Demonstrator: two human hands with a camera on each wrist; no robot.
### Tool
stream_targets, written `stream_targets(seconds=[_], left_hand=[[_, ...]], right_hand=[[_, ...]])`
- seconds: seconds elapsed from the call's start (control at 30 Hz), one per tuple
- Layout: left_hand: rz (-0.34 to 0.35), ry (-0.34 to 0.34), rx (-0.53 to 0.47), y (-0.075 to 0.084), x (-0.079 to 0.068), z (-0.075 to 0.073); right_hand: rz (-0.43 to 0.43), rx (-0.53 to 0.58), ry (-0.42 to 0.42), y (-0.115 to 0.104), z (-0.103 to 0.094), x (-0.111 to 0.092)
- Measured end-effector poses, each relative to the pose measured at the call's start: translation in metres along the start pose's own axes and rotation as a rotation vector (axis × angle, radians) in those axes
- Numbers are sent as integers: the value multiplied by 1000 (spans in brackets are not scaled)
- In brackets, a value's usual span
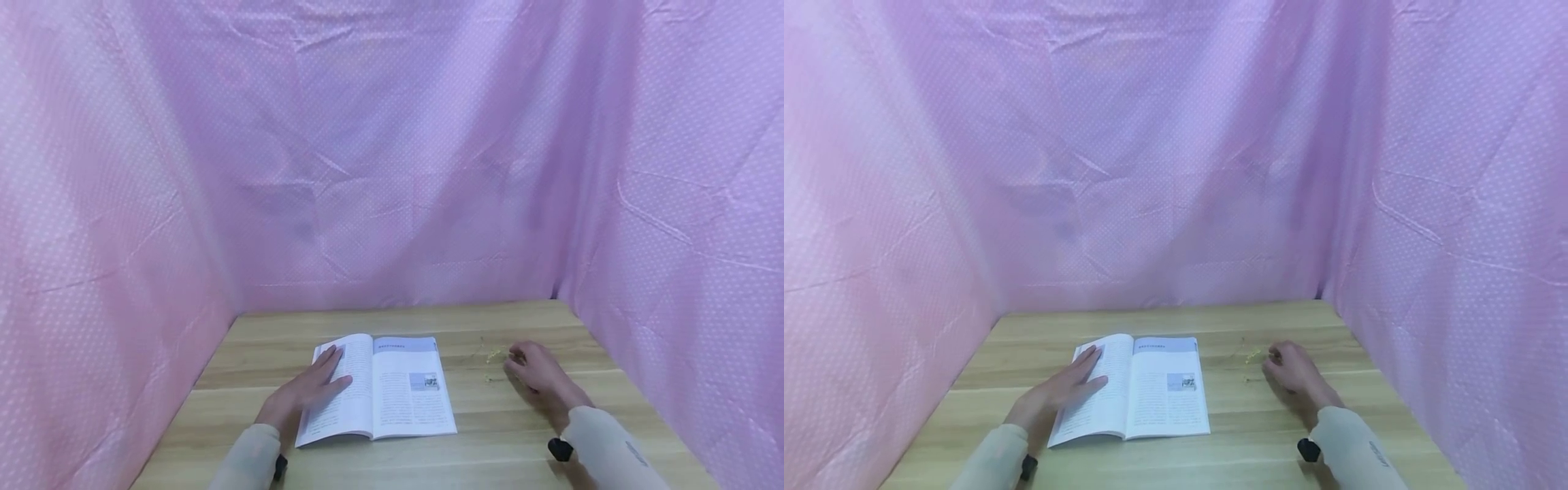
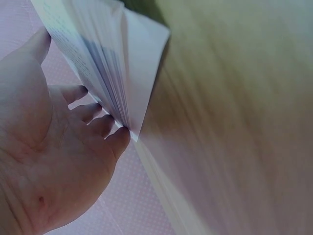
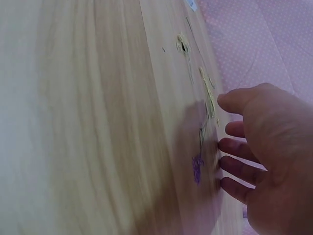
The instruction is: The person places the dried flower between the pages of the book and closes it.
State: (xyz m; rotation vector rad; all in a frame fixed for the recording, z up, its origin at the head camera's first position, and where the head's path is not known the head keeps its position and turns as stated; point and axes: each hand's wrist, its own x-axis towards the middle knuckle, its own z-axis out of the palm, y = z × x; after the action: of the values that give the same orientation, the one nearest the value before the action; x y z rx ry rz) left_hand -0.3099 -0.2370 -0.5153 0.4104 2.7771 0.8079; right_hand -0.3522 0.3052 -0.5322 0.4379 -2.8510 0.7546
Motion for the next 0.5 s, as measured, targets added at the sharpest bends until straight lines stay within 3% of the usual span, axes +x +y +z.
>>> stream_targets(seconds=[0.3, 0.5], left_hand=[[5, 10, -5, 3, -1, -1], [10, 5, -4, 0, 0, 0]], right_hand=[[-16, -42, 20, -1, 8, 11], [26, -46, 23, -2, 13, 12]])
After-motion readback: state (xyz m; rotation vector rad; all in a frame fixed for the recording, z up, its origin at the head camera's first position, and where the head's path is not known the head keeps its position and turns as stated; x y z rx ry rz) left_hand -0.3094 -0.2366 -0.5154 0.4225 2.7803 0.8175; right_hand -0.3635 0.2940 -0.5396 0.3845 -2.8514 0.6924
